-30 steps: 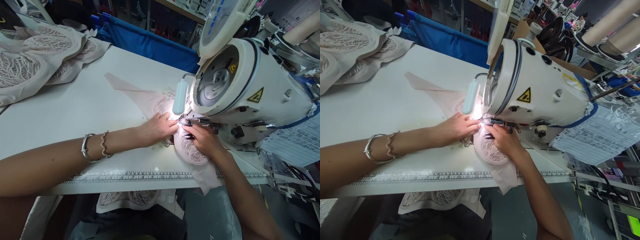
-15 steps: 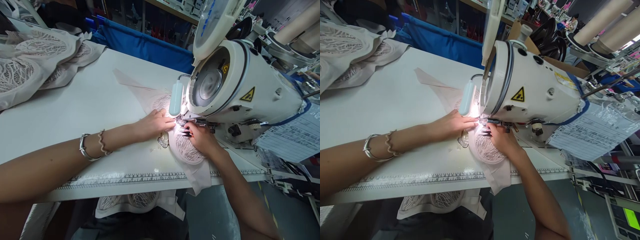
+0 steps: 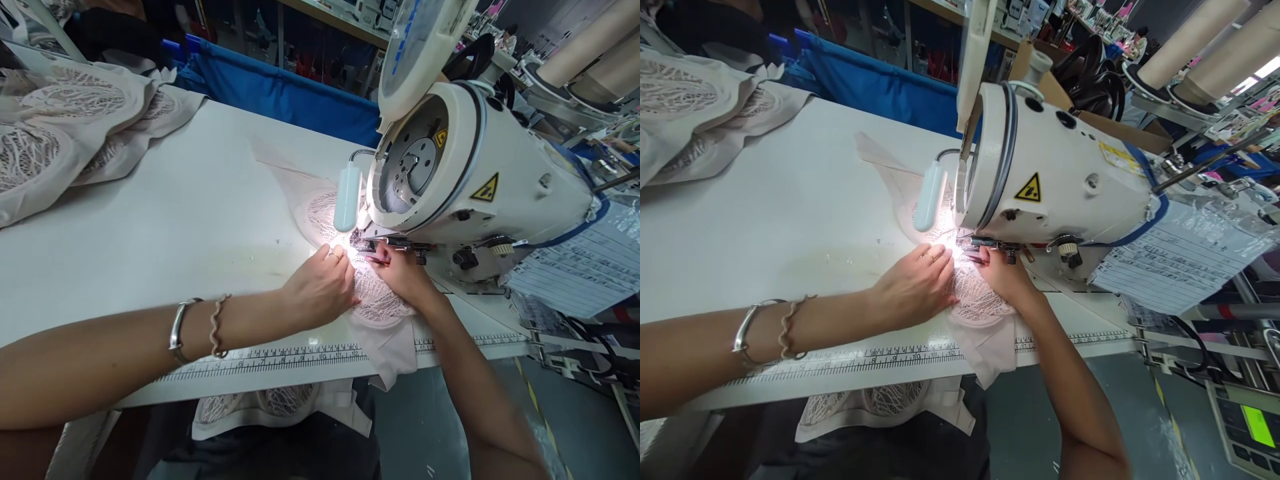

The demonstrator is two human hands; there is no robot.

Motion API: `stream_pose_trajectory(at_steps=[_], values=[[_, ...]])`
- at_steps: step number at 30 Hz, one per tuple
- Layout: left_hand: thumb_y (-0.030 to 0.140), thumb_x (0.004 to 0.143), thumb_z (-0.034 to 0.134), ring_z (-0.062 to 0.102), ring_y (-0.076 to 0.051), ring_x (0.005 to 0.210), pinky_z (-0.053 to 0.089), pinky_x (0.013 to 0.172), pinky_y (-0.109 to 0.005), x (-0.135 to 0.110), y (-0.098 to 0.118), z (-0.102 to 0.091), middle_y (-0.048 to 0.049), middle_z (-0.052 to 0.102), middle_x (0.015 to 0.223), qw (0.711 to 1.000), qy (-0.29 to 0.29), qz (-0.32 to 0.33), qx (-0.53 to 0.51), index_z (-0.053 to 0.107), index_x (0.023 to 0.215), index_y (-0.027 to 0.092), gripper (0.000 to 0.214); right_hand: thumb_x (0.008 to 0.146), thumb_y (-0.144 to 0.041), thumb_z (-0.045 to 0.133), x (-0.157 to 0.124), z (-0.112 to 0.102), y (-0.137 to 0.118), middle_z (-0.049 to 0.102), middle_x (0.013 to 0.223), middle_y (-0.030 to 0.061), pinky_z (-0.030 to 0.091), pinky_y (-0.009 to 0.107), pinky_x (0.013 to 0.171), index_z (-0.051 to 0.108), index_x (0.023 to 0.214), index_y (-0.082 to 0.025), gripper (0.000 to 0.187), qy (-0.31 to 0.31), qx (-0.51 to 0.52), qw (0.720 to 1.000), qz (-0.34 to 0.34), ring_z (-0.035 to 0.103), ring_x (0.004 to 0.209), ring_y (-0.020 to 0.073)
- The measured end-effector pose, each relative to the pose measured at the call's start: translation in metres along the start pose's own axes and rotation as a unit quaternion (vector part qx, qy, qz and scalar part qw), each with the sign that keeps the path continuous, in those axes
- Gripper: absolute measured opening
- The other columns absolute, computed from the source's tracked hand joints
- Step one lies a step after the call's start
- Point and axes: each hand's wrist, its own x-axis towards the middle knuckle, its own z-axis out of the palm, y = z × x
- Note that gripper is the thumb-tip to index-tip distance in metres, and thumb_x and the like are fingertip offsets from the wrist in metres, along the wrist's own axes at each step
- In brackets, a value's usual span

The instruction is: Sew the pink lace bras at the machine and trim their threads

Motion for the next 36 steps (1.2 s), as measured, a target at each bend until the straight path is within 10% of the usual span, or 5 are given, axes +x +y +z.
stream_pose_trajectory(at_steps=[12,36], values=[[0.006,0.095,0.036,0.057,-0.038,0.128,0.049,0.104,-0.052,-0.011,-0.004,0.011,-0.0308,0.059,0.135,0.999,0.002,0.031,0.041,0.050,0.136,-0.010,0.046,0.078,0.005,0.040,-0.019,-0.005,0.000,0.066,0.091,0.0022,0.045,0.023,0.062,0.066,0.130,-0.029,0.068,-0.002,-0.060,0.986,-0.158,0.060,0.078,0.0156],[0.006,0.101,0.034,0.057,-0.024,0.123,0.038,0.111,-0.050,0.002,-0.079,0.007,-0.0113,0.062,0.137,0.982,-0.018,0.061,-0.178,0.061,0.126,0.016,0.038,0.089,-0.003,0.044,-0.018,0.006,-0.007,0.072,0.093,0.0076,0.050,0.029,0.066,0.068,0.125,-0.016,0.045,0.054,-0.064,0.980,-0.181,0.065,0.080,0.0188]])
